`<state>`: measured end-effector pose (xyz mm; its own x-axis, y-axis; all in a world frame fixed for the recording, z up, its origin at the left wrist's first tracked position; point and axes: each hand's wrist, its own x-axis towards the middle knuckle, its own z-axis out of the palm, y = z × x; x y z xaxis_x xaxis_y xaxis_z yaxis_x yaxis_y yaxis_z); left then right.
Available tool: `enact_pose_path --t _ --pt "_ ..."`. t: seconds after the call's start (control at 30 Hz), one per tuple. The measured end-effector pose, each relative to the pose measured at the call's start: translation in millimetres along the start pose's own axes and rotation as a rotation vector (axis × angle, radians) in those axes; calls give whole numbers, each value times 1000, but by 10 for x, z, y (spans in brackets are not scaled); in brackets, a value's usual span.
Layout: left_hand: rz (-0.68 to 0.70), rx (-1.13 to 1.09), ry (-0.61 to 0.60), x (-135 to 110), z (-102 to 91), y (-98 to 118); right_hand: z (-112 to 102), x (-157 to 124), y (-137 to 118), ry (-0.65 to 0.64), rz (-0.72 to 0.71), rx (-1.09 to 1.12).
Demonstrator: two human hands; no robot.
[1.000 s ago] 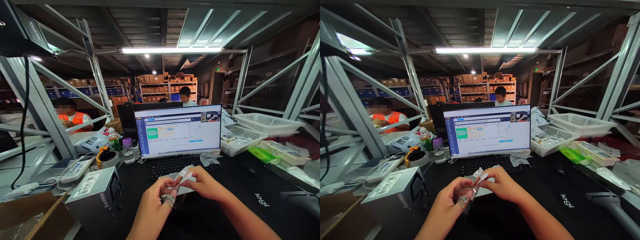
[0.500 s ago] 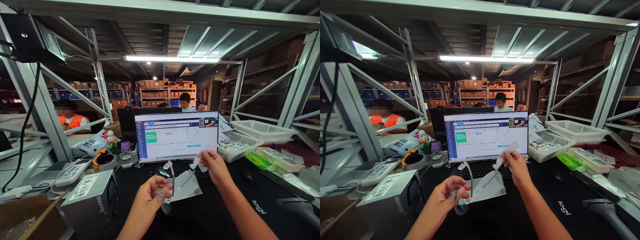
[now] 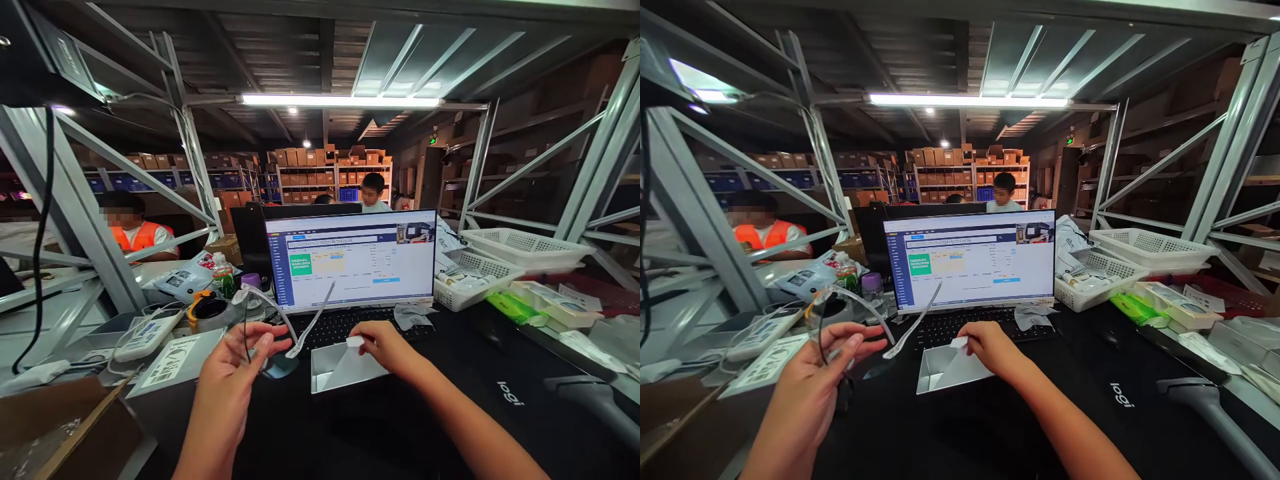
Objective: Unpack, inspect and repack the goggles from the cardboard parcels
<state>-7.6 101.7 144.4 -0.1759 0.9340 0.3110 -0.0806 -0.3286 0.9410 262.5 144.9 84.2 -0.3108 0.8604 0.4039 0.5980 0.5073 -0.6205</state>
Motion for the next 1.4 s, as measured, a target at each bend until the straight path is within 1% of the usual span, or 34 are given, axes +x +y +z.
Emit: enact_pose_path --t 0.1,0.17,0.27,0.33,0.37,0.43,0.53,0.57,0.63,0.67,0.7,0.73,0.77,0.8,0.87,0.9,0.93,1.0,1.1,1.23,1.33,1.4 --pt "8 39 -13 -62 54 48 -32 -43 -44 61 5 -287" --pt "6 63 -27 -111 119 61 -15 -48 -72 44 9 -435" --pt "-10 72 -61 -155 196 46 83 -10 -77 -94 1 -559" --pt "-18 63 -82 -158 218 21 135 18 -53 -198 -10 -578" --pt "-23 58 -92 -152 222 7 136 25 -39 -230 -14 -574" --pt "-38 49 -115 -133 220 -25 64 13 -20 -235 -21 -552" --pt "-72 39 -163 -89 216 -98 -196 -63 -38 -134 6 -514" --pt "-78 37 -188 -75 220 -134 -294 -101 -61 -72 31 -504" --pt "-80 37 -250 -58 244 -220 -442 -186 -139 109 58 -436" --pt "-75 44 -285 -60 265 -265 -476 -228 -192 197 38 -363" --pt "-66 64 -330 -72 290 -307 -477 -265 -250 258 -6 -263" --pt "-54 100 -383 -93 320 -342 -451 -294 -310 278 -67 -147" --pt "-42 147 -440 -122 350 -368 -404 -313 -366 250 -131 -30" --pt "-28 203 -497 -158 379 -383 -350 -320 -412 188 -180 71" --pt "6 321 -581 -233 429 -383 -265 -307 -462 76 -218 217" --pt "19 365 -588 -266 449 -373 -252 -295 -464 49 -213 254" --pt "34 400 -569 -293 466 -361 -264 -283 -454 35 -193 268" --pt "70 463 -499 -327 495 -342 -350 -274 -418 36 -139 228" --pt "120 530 -407 -342 528 -350 -526 -305 -400 34 -110 41" --pt "165 510 -359 -339 534 -408 -641 -359 -479 36 -146 -179" --pt "159 492 -351 -315 499 -437 -678 -364 -495 144 -152 -302" --pt "125 420 -326 -279 464 -439 -739 -356 -436 217 -180 -351"
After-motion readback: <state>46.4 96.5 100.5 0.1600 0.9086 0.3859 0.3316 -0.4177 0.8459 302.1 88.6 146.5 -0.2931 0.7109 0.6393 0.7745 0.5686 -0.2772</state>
